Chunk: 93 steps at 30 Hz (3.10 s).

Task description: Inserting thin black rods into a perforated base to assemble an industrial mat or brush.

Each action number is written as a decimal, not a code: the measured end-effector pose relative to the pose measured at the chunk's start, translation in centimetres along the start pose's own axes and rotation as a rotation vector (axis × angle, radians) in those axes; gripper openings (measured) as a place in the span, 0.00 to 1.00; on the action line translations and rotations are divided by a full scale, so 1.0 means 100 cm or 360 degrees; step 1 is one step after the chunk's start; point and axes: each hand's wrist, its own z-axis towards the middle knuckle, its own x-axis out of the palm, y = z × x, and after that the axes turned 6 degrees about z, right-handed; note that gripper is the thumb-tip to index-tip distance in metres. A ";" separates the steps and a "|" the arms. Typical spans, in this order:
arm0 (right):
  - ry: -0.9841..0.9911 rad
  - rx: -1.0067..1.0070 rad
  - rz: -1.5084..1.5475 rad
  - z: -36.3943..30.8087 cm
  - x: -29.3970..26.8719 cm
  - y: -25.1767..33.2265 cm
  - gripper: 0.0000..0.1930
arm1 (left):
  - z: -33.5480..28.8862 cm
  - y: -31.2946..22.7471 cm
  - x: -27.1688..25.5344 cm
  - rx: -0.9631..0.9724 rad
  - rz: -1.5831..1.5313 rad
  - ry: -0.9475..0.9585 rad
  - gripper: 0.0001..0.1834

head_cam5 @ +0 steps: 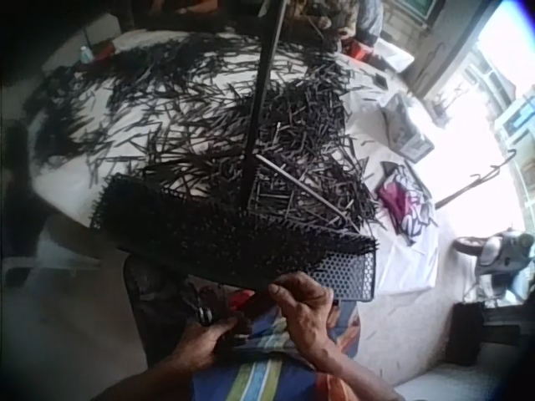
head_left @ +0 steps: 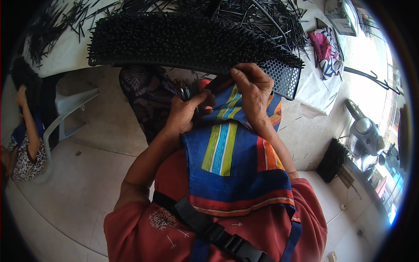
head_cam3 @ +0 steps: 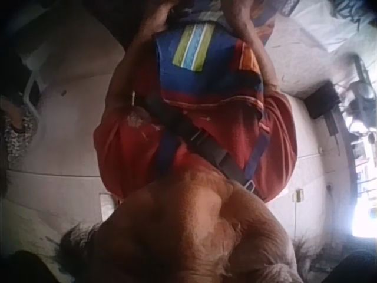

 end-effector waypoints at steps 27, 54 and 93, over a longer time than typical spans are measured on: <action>0.0157 -0.0994 -0.0947 0.022 0.011 -0.012 0.07 | 0.001 0.009 -0.001 -0.0102 0.0167 0.0098 0.12; 0.0413 0.0460 -0.0163 -0.002 -0.016 -0.014 0.04 | 0.000 0.016 0.010 0.0133 0.0225 0.0291 0.15; 0.0069 -0.0916 -0.0479 0.021 -0.021 -0.002 0.08 | 0.004 0.028 0.004 -0.0143 0.0063 0.0269 0.12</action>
